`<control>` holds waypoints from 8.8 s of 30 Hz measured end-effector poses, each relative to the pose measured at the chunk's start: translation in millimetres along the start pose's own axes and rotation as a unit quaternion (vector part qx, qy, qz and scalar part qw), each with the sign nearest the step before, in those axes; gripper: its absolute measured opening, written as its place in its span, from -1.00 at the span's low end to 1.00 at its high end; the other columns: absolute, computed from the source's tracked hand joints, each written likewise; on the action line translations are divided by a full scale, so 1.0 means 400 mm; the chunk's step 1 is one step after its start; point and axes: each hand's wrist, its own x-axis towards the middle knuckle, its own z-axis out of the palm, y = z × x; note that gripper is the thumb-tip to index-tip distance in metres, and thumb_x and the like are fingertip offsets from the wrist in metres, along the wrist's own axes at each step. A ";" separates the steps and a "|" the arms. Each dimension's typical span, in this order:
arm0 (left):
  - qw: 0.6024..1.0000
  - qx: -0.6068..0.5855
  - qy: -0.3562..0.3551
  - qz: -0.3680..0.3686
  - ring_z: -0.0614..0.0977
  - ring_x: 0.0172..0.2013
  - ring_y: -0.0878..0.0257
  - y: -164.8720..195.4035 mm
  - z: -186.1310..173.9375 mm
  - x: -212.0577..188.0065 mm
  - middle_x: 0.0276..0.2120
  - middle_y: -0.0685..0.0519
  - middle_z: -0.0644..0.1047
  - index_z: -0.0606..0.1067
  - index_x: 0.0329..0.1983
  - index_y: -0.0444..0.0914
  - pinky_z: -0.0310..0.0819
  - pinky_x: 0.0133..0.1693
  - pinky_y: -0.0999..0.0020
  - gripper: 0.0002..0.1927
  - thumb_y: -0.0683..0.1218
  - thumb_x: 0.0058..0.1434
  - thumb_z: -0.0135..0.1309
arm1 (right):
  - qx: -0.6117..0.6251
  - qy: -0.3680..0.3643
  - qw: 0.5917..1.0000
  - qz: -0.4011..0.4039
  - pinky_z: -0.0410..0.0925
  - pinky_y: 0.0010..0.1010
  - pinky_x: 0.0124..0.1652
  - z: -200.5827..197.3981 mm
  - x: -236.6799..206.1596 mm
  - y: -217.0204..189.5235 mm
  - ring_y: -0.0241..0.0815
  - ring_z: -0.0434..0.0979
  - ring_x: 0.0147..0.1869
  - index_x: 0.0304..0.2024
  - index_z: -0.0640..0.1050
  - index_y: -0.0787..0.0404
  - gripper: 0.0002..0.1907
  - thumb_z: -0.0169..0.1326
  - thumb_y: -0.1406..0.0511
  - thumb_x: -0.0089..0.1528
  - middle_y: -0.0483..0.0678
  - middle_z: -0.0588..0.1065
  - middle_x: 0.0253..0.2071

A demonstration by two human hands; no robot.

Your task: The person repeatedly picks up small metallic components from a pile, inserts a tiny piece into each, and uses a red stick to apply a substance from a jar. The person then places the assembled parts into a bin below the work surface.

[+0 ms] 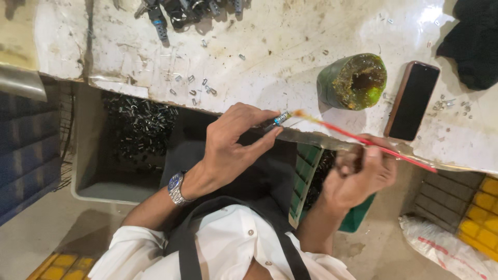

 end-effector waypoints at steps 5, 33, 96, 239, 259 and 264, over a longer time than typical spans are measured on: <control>0.999 0.043 0.022 0.001 0.68 -0.14 0.14 -0.004 -0.070 -0.045 -0.16 -0.02 0.63 0.58 0.02 -0.28 0.60 -0.07 0.32 -0.67 -0.26 0.20 0.36 | -0.077 0.037 0.984 -0.155 0.03 -0.53 -0.59 -0.028 0.065 -0.024 -0.32 0.18 -0.58 -0.06 0.49 0.44 -0.85 0.08 0.39 0.47 0.03 0.41 -0.43; 0.941 -0.245 0.175 -0.153 0.63 0.02 0.36 -0.027 -0.187 0.037 0.02 0.00 0.58 0.50 -0.08 -0.27 0.56 0.11 0.43 -0.82 -0.18 0.26 0.15 | -0.510 -0.301 0.782 -0.195 0.38 -0.38 -0.38 0.221 -0.036 0.012 -0.21 0.51 -0.37 0.02 0.66 0.11 -0.72 0.31 0.34 0.24 0.02 0.52 -0.09; 0.989 0.136 0.050 0.007 0.69 -0.09 0.13 -0.004 -0.125 -0.076 -0.07 0.00 0.63 0.57 0.06 -0.25 0.61 -0.03 0.32 -0.70 -0.26 0.28 0.32 | -0.168 0.061 0.964 -0.195 0.06 -0.54 -0.59 0.019 0.062 -0.052 -0.35 0.20 -0.58 -0.09 0.49 0.46 -0.88 0.07 0.44 0.41 -0.01 0.39 -0.46; 0.990 0.099 -0.009 0.099 0.59 -0.10 0.11 -0.033 -0.048 -0.038 -0.07 0.04 0.62 0.57 0.05 -0.27 0.53 -0.02 0.30 -0.61 -0.26 0.16 0.39 | -0.144 -0.232 0.959 0.073 0.56 -0.49 -0.10 0.213 -0.080 0.059 -0.28 0.63 -0.10 -0.20 0.56 0.40 -0.83 0.23 0.62 0.20 0.11 0.60 -0.11; 0.995 0.067 -0.038 0.068 0.61 -0.21 0.18 -0.024 0.001 -0.007 -0.25 0.05 0.64 0.60 0.02 -0.30 0.44 -0.12 0.31 -0.64 -0.21 0.16 0.41 | -0.011 -0.001 0.997 0.077 0.10 -0.60 -0.53 0.033 -0.004 0.036 -0.47 0.25 -0.48 0.24 0.36 0.37 -0.64 0.13 0.43 0.43 0.01 0.48 -0.16; 0.988 0.146 0.048 0.024 0.61 -0.20 0.11 -0.041 -0.063 -0.022 -0.27 0.00 0.60 0.62 0.02 -0.29 0.50 -0.04 0.30 -0.65 -0.23 0.17 0.41 | -0.230 -0.176 0.957 0.021 0.29 -0.54 -0.26 0.105 -0.084 0.043 -0.37 0.42 -0.25 -0.02 0.60 0.34 -0.97 0.22 0.48 0.50 -0.02 0.51 -0.19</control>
